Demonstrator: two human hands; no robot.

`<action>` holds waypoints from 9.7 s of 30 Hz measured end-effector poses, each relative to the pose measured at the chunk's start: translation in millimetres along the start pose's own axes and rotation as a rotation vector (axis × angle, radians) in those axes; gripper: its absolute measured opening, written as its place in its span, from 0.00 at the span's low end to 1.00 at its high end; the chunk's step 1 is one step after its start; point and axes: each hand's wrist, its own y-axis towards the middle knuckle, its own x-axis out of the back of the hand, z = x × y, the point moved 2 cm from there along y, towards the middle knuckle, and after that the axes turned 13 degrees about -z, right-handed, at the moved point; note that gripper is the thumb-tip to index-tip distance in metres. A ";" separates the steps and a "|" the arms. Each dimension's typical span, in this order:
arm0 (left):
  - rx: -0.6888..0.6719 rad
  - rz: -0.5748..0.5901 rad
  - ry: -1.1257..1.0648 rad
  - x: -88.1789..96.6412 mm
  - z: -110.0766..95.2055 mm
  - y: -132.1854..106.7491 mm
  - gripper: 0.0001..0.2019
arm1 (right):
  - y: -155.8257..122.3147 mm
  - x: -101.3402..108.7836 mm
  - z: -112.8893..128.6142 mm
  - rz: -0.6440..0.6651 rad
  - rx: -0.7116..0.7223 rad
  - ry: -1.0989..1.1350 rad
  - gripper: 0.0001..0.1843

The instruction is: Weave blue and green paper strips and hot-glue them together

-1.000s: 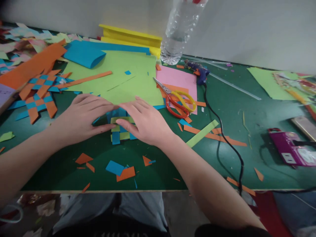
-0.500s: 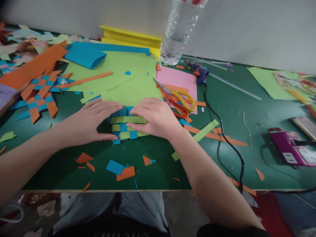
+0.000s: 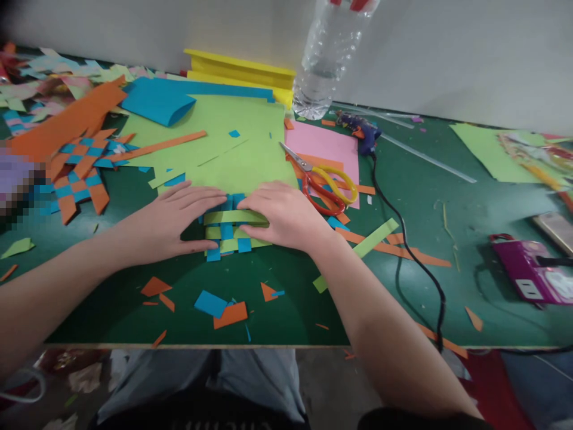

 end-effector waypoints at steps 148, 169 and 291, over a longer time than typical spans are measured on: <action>0.230 -0.162 -0.040 18.3 10.1 -0.2 0.15 | 3.3 -14.1 29.1 0.067 -0.049 0.047 0.18; 0.167 -0.177 0.004 23.2 10.6 -0.1 0.10 | 2.9 -14.4 28.6 0.078 -0.047 0.040 0.18; -0.052 -0.259 -0.102 26.3 4.9 4.7 0.14 | 2.1 -13.8 28.8 0.118 -0.027 0.042 0.24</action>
